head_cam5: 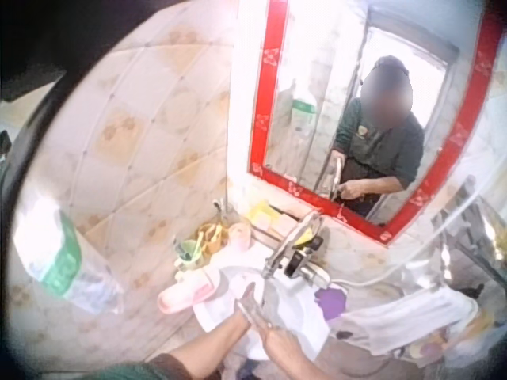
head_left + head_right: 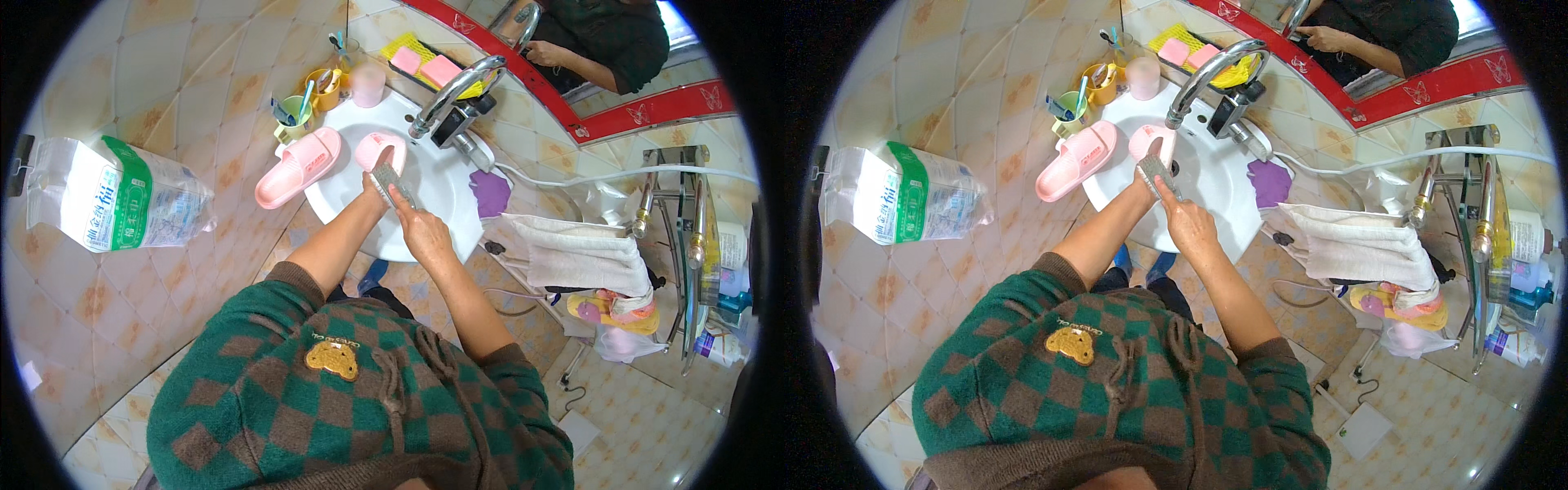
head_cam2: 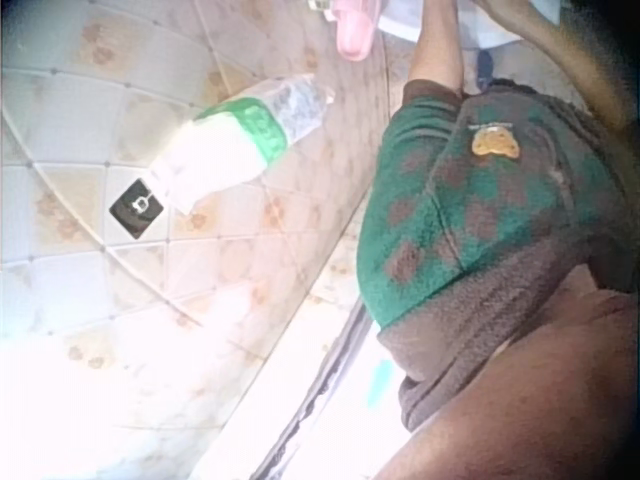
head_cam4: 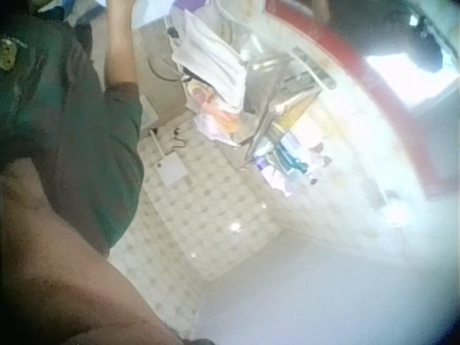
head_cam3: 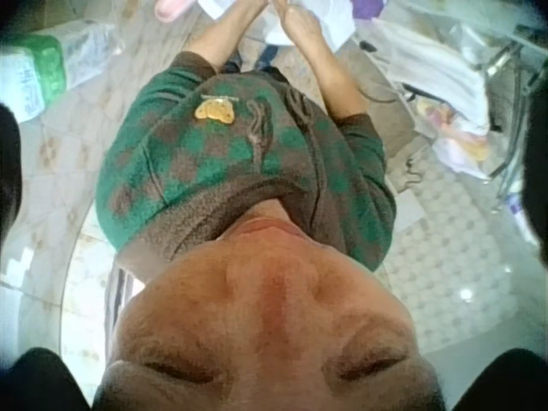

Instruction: The person scrubs a pair of pink slippers with a brush under running water at a bathroom sink, rinses them, and carries them outside to a rooftop. The person then hangs a small cloth on a clothesline.

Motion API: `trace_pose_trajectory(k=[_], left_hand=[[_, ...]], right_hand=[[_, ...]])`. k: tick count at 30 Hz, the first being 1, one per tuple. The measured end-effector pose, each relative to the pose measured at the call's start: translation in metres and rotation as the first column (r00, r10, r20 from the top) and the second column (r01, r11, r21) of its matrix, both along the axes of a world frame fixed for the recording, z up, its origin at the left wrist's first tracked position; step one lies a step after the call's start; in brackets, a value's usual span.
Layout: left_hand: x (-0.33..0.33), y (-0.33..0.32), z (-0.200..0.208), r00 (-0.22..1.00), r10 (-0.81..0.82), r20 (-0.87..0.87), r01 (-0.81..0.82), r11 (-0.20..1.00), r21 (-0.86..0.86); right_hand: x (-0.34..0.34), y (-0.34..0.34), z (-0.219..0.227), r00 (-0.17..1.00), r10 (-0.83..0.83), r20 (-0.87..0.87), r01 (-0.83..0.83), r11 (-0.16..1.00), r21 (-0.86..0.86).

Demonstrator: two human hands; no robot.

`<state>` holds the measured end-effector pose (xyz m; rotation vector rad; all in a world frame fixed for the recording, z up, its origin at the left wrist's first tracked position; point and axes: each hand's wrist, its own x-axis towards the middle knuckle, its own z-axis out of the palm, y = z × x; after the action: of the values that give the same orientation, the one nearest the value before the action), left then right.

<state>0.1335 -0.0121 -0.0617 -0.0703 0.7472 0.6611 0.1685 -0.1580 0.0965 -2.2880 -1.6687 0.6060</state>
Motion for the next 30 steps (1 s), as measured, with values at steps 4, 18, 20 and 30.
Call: trace_pose_trajectory(k=[4,18,20,30], left_hand=[[0.001,-0.019,0.004,0.966,-0.088,-0.242,0.132,0.976,0.171],[-0.021,-0.036,0.026,0.971,-0.178,-0.161,0.204,0.966,0.161],[-0.028,-0.041,0.025,0.954,-0.248,-0.169,0.276,0.947,0.166],[-0.056,-0.038,0.008,0.939,-0.247,-0.241,0.299,0.93,0.212]], right_hand=[[0.025,0.034,0.0,0.992,-0.124,-0.032,0.125,0.992,0.019],[0.031,0.027,-0.006,0.981,-0.166,-0.104,0.172,0.983,0.059],[0.035,0.029,-0.006,0.964,-0.248,-0.094,0.26,0.955,0.146],[0.023,0.013,-0.014,0.98,-0.122,-0.16,0.125,0.992,0.009]])
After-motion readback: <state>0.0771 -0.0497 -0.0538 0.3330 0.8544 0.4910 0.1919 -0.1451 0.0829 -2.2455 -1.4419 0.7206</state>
